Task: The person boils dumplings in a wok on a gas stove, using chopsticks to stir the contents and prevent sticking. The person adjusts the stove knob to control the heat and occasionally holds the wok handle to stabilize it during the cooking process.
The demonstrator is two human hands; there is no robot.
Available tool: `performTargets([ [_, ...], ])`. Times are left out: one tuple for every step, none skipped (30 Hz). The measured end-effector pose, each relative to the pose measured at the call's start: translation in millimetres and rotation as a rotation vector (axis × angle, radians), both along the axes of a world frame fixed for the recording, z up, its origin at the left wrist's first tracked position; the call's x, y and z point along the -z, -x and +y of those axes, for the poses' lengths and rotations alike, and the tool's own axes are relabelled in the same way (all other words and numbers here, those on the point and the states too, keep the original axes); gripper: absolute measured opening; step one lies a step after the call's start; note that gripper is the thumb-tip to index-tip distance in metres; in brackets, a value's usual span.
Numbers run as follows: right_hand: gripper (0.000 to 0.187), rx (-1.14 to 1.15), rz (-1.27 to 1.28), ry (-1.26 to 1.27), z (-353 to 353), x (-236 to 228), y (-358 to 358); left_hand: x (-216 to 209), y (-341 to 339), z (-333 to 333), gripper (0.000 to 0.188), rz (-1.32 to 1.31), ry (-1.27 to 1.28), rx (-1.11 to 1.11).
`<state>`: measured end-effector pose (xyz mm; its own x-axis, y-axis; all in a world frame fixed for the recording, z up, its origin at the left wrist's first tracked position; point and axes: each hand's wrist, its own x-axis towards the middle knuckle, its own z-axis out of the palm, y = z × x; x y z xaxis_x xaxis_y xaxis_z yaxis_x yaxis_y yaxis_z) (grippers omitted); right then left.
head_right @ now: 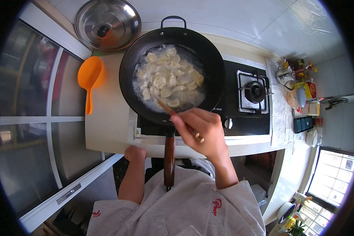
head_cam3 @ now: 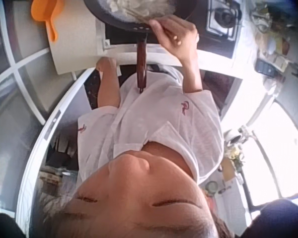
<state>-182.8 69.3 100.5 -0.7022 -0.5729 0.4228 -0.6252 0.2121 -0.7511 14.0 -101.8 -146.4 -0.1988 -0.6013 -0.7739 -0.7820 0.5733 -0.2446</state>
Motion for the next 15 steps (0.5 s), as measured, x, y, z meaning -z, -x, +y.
performTargets([
  [0.006, -0.092, -0.008, -0.076, 3, -2, -1, 16, -9, 0, 0.04, 0.03, 0.072, 0.069],
  [0.006, -0.168, 0.036, -0.079, -1, 0, -1, 31, -18, 0, 0.036, 0.06, 0.145, 0.137],
  [0.007, -0.233, 0.08, -0.085, -5, 3, 1, 47, -23, 2, 0.031, 0.106, 0.154, 0.009],
  [0.008, -0.299, 0.122, -0.088, -9, 9, 2, 54, -24, 2, 0.03, 0.15, 0.165, -0.118],
  [0.011, -0.327, 0.142, -0.167, -12, 13, 2, 59, -27, 1, 0.032, 0.14, 0.148, -0.122],
  [0.013, -0.341, 0.201, -0.186, -18, 18, 7, 56, -24, 1, 0.034, 0.131, 0.128, -0.12],
  [0.015, -0.343, 0.256, -0.207, -23, 24, 15, 26, -11, 1, 0.034, 0.066, 0.078, 0.017],
  [0.017, -0.361, 0.312, -0.22, -29, 31, 22, 8, -7, 0, 0.034, -0.001, 0.036, 0.138],
  [0.02, -0.356, 0.349, -0.249, -32, 36, 30, 9, -7, 1, 0.034, -0.008, 0.04, 0.122],
  [0.019, -0.344, 0.308, -0.285, -33, 34, 39, 12, -6, 1, 0.033, -0.014, 0.045, 0.098],
  [0.019, -0.338, 0.274, -0.294, -34, 33, 48, 15, -7, 1, 0.033, -0.02, 0.049, 0.075],
  [0.018, -0.332, 0.243, -0.304, -35, 34, 57, 13, -6, 2, 0.033, 0.011, 0.06, 0.068],
  [0.017, -0.309, 0.242, -0.289, -33, 34, 64, 10, -7, 3, 0.033, 0.041, 0.071, 0.062],
  [0.016, -0.281, 0.248, -0.299, -31, 32, 70, 6, -6, 3, 0.033, 0.072, 0.082, 0.056],
  [0.015, -0.255, 0.251, -0.311, -28, 32, 73, 2, -4, 4, 0.034, 0.047, 0.063, 0.051],
])
